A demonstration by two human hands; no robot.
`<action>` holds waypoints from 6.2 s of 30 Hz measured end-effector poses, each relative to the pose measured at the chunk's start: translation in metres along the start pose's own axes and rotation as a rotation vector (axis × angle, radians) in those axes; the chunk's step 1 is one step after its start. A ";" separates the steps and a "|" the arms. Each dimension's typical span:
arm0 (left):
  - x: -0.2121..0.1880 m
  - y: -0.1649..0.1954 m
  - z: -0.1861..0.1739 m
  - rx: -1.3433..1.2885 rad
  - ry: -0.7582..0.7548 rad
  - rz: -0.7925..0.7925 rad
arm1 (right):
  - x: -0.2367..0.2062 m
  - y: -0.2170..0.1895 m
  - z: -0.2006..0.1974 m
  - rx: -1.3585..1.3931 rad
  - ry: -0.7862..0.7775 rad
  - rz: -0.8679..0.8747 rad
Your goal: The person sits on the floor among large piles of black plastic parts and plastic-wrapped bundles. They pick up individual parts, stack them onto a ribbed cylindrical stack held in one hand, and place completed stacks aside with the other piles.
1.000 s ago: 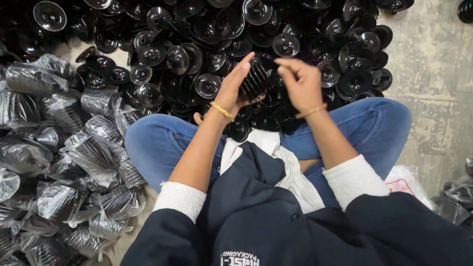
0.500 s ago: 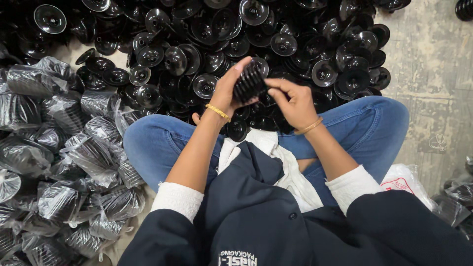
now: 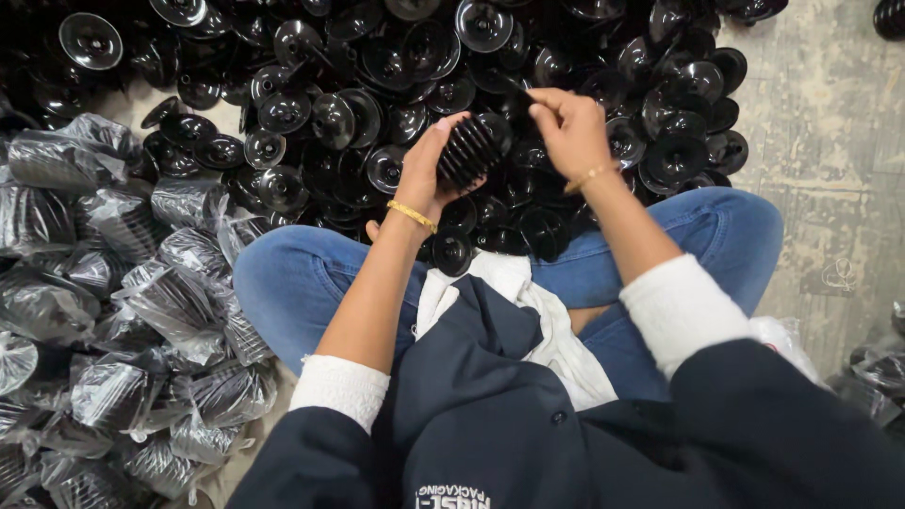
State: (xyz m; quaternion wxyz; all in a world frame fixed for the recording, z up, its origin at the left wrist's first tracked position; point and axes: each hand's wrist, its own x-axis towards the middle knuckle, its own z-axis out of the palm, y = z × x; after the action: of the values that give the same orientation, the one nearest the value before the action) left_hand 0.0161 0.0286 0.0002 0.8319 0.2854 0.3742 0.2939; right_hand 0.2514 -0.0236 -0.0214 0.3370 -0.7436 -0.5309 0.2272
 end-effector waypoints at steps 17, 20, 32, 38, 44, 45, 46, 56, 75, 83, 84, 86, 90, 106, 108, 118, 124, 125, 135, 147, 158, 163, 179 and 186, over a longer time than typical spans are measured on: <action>0.001 -0.001 -0.001 -0.068 0.032 0.005 | -0.018 -0.026 -0.007 0.502 -0.193 -0.160; 0.001 0.002 -0.003 -0.079 0.074 -0.010 | 0.020 -0.020 0.021 -0.123 0.047 -0.493; 0.004 0.000 -0.004 -0.078 0.015 -0.024 | 0.015 -0.021 0.018 -0.156 0.064 -0.458; 0.001 0.003 -0.010 -0.167 0.097 0.006 | 0.040 -0.029 0.031 -0.423 0.014 -0.511; -0.001 0.003 0.001 -0.110 -0.048 -0.025 | -0.004 -0.029 -0.012 0.372 -0.033 0.042; -0.003 0.003 0.004 -0.105 -0.075 -0.035 | -0.015 -0.032 -0.016 0.387 -0.052 -0.014; -0.005 0.003 0.006 -0.097 -0.102 -0.045 | -0.025 -0.035 -0.019 0.404 -0.071 -0.070; -0.018 0.012 0.012 -0.020 -0.320 -0.087 | -0.071 -0.049 -0.044 0.513 -0.270 -0.133; -0.015 0.011 0.013 0.008 -0.374 -0.230 | -0.084 -0.075 -0.055 0.372 -0.170 -0.174; -0.015 0.010 0.015 0.032 -0.345 -0.220 | -0.087 -0.082 -0.054 0.233 -0.114 -0.181; -0.015 0.010 0.015 0.028 -0.353 -0.217 | -0.088 -0.083 -0.054 0.216 -0.105 -0.190; -0.014 0.009 0.014 0.019 -0.368 -0.211 | -0.089 -0.084 -0.052 0.181 -0.087 -0.205; -0.014 0.009 0.014 0.034 -0.361 -0.211 | -0.088 -0.085 -0.050 0.151 -0.079 -0.201; -0.012 0.004 0.012 0.032 -0.336 -0.209 | -0.100 -0.089 -0.041 0.008 0.006 -0.365; -0.014 0.002 0.013 0.029 -0.395 -0.213 | -0.105 -0.088 -0.038 -0.032 0.015 -0.415; -0.015 0.003 0.009 0.148 -0.542 -0.197 | -0.126 0.038 -0.120 0.484 0.399 0.191; -0.001 -0.005 -0.006 0.191 -0.099 -0.083 | -0.194 0.174 -0.211 0.501 0.790 0.352; 0.000 -0.006 -0.009 0.195 -0.076 -0.097 | -0.212 0.185 -0.201 0.490 0.757 0.523; -0.007 -0.003 -0.008 0.244 -0.081 -0.106 | -0.084 0.209 -0.233 0.812 0.713 0.325; 0.018 -0.023 -0.024 0.407 0.079 0.197 | -0.051 0.049 -0.106 -0.026 0.007 -0.111; 0.010 -0.026 -0.008 0.652 0.076 0.444 | -0.070 -0.020 -0.022 -0.282 -0.026 -0.090; 0.007 -0.038 0.000 0.614 -0.244 0.202 | -0.085 -0.035 -0.006 0.250 0.057 0.002; 0.012 -0.030 -0.002 0.480 -0.058 0.224 | -0.020 0.029 -0.010 -0.461 0.060 -0.027; 0.008 -0.039 0.011 0.242 -0.215 -0.022 | -0.064 0.017 -0.019 0.427 0.112 0.184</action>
State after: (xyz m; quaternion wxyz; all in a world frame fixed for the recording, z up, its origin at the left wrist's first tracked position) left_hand 0.0397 0.0051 -0.0247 0.8299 0.4094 0.3187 0.2051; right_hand 0.2541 -0.0922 -0.0224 0.4932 -0.7123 -0.3812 0.3226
